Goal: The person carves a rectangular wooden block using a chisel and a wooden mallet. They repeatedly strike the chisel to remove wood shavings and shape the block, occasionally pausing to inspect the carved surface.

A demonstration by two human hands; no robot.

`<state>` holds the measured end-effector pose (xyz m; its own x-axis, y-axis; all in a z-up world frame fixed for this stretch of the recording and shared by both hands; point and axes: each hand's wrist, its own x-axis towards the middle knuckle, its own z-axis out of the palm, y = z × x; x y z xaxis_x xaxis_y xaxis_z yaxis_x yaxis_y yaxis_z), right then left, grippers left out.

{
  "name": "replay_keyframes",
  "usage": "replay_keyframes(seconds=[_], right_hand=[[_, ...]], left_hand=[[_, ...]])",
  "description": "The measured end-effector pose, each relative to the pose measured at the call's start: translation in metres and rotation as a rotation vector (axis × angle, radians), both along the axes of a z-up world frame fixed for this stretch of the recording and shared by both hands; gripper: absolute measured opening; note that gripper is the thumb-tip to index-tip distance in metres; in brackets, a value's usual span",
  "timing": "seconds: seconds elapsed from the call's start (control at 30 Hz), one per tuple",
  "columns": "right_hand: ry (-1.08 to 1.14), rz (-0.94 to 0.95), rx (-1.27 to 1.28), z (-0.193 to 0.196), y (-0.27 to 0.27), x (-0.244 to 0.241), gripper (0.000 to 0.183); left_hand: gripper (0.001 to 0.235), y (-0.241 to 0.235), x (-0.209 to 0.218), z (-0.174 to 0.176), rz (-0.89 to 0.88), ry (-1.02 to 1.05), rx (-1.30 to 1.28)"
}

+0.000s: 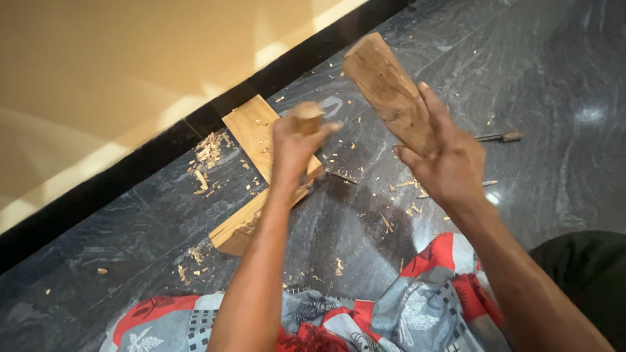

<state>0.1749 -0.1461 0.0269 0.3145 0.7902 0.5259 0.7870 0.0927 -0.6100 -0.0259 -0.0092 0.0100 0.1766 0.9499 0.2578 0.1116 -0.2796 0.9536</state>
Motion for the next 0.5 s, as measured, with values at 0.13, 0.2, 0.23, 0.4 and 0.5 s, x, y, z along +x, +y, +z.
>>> replay_keyframes(seconds=[0.13, 0.2, 0.23, 0.4, 0.5], right_hand=[[0.19, 0.013, -0.039, 0.001, -0.01, -0.001, 0.096], [0.161, 0.069, 0.049, 0.008, -0.01, -0.006, 0.096], [0.147, 0.094, 0.095, 0.012, -0.011, -0.008, 0.096], [0.099, 0.142, 0.155, 0.03, -0.019, -0.012, 0.094], [0.047, 0.197, 0.219, 0.04, -0.021, -0.014, 0.094]], left_hand=[[0.025, -0.026, -0.043, 0.008, 0.105, -0.143, 0.063], [0.024, -0.03, -0.05, 0.01, 0.07, -0.215, 0.06], [0.024, -0.031, -0.051, 0.012, 0.048, -0.251, 0.06], [0.022, -0.026, -0.041, 0.011, 0.035, -0.205, 0.023], [0.023, -0.026, -0.038, 0.007, -0.006, -0.186, 0.017]])
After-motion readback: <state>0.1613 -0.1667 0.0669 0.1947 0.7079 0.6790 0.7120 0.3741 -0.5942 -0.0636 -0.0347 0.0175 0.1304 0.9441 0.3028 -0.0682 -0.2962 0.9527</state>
